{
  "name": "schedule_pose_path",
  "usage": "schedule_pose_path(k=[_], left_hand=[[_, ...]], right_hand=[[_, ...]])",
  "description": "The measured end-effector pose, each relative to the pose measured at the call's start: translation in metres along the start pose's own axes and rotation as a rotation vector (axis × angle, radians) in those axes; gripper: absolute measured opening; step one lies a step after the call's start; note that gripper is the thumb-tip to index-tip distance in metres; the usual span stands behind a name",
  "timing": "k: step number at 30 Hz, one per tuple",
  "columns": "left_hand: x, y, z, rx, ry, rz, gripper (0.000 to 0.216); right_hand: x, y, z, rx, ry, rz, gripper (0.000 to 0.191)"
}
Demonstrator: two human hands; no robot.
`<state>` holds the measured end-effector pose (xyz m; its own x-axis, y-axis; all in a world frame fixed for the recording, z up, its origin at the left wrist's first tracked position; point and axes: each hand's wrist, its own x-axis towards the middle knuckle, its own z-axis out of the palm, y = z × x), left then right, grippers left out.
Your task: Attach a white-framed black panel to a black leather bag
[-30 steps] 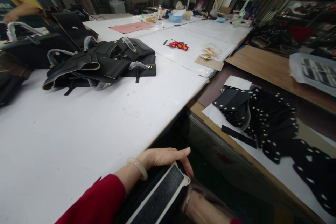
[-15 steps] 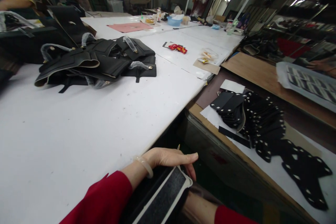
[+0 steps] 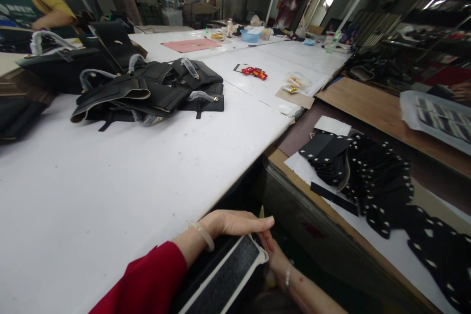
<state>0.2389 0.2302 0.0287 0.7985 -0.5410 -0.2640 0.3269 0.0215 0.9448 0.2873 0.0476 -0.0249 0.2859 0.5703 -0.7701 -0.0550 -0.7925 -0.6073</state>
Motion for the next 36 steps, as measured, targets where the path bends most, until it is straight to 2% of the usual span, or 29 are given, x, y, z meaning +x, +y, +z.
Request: schedule_pose_path(k=[2, 4, 6, 8, 11, 13, 18, 24, 36], left_hand=[[-0.001, 0.001, -0.001, -0.009, 0.007, -0.009, 0.085], [-0.003, 0.002, -0.002, -0.018, 0.013, -0.027, 0.086], [-0.004, 0.003, -0.002, -0.031, 0.023, -0.040, 0.085], [-0.004, 0.003, -0.002, -0.049, 0.027, -0.055, 0.080], [-0.001, 0.002, -0.001, -0.079, 0.003, -0.099, 0.074], [0.001, 0.000, 0.000, -0.099, -0.004, -0.141, 0.077], [0.001, 0.002, 0.000, -0.045, 0.063, -0.199, 0.082], [-0.002, 0.006, 0.000, 0.028, 0.094, -0.223, 0.082], [0.002, -0.004, -0.002, -0.032, 0.079, -0.197, 0.088]], right_hand=[[-0.007, 0.019, -0.030, -0.007, 0.156, 0.029, 0.035], [-0.029, 0.033, -0.067, -0.008, 0.245, 0.018, 0.040], [-0.060, 0.035, -0.098, 0.000, 0.239, -0.032, 0.047], [-0.088, 0.024, -0.114, -0.025, 0.099, -0.038, 0.041], [-0.110, -0.005, -0.106, -0.092, -0.149, 0.104, 0.044], [-0.110, -0.021, -0.090, -0.131, -0.232, 0.119, 0.041], [-0.092, -0.034, -0.069, -0.208, -0.224, 0.052, 0.029], [-0.087, -0.040, -0.070, -0.230, -0.235, 0.075, 0.025], [-0.084, -0.043, -0.068, -0.238, -0.226, 0.110, 0.026]])
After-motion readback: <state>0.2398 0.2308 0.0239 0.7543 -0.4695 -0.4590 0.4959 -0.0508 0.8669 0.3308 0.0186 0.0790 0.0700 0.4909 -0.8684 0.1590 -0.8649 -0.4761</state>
